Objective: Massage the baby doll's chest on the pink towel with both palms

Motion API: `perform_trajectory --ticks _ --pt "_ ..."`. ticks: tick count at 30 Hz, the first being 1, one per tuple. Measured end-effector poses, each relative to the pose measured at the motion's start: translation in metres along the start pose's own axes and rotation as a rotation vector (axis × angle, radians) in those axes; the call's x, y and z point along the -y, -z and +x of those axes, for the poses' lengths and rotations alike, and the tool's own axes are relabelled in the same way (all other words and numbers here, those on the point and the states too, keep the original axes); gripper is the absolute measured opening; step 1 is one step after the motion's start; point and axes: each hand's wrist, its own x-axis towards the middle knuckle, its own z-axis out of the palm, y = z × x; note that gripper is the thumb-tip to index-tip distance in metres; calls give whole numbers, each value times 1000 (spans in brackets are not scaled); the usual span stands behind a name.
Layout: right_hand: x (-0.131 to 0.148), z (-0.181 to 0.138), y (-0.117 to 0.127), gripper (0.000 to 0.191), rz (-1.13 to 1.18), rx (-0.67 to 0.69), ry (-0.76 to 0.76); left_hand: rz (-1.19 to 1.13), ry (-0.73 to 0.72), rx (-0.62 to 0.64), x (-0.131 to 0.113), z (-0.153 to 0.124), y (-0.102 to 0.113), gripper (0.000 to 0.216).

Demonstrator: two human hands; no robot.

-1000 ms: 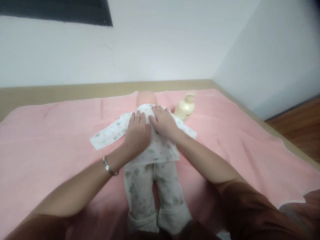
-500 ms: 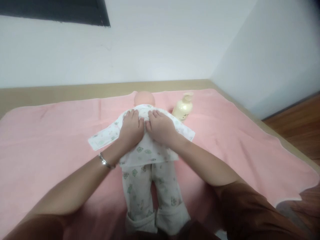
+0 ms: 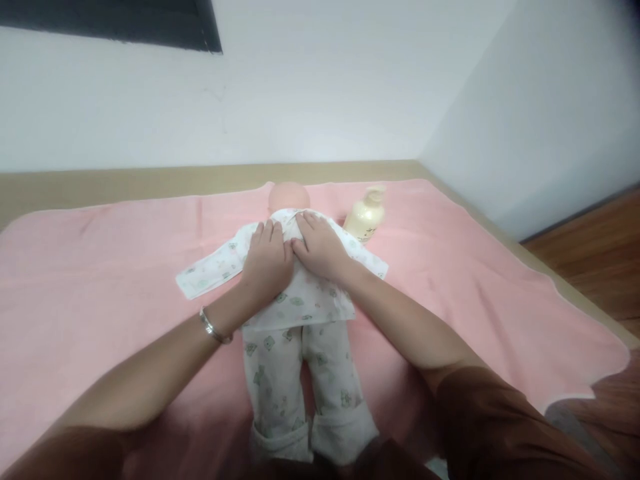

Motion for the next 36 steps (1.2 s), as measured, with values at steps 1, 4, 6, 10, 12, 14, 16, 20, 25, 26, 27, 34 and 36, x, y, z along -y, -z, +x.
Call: perform_trajectory --ticks 1,4,6,10,12,14,16,20,25,26,27,34,36 --pt "-1 0 -1 62 -2 -3 6 14 -26 18 -2 -1 2 51" --pt "-3 1 -3 62 -10 -5 15 21 -22 4 -9 -5 6 48" --pt "-3 1 -3 62 -14 2 11 11 2 -22 -11 -6 7 47" --pt "-3 1 -3 63 -16 19 5 15 -3 -7 -11 -5 8 47" --pt "-3 1 -2 63 -15 19 6 8 -8 20 -11 -5 11 48" --pt "-3 1 -3 62 -16 19 3 -10 -4 62 -13 -6 16 48" --pt "-3 1 -3 62 -20 26 -3 -30 21 102 -15 -6 20 50" --pt "0 0 -1 63 -35 60 -25 -91 43 149 -15 -4 26 52" --pt "11 -1 19 52 -33 93 -56 -296 216 185 -8 5 27 56" --pt "14 -2 24 48 -29 103 -70 -332 279 187 -5 8 26 58" --pt "18 -4 29 43 -30 114 -82 -357 329 186 -2 11 23 59" --pt "36 -25 22 44 -206 35 42 -360 388 114 19 23 -1 62" --pt "37 -26 15 45 -235 7 73 -345 364 91 19 22 -2 61"
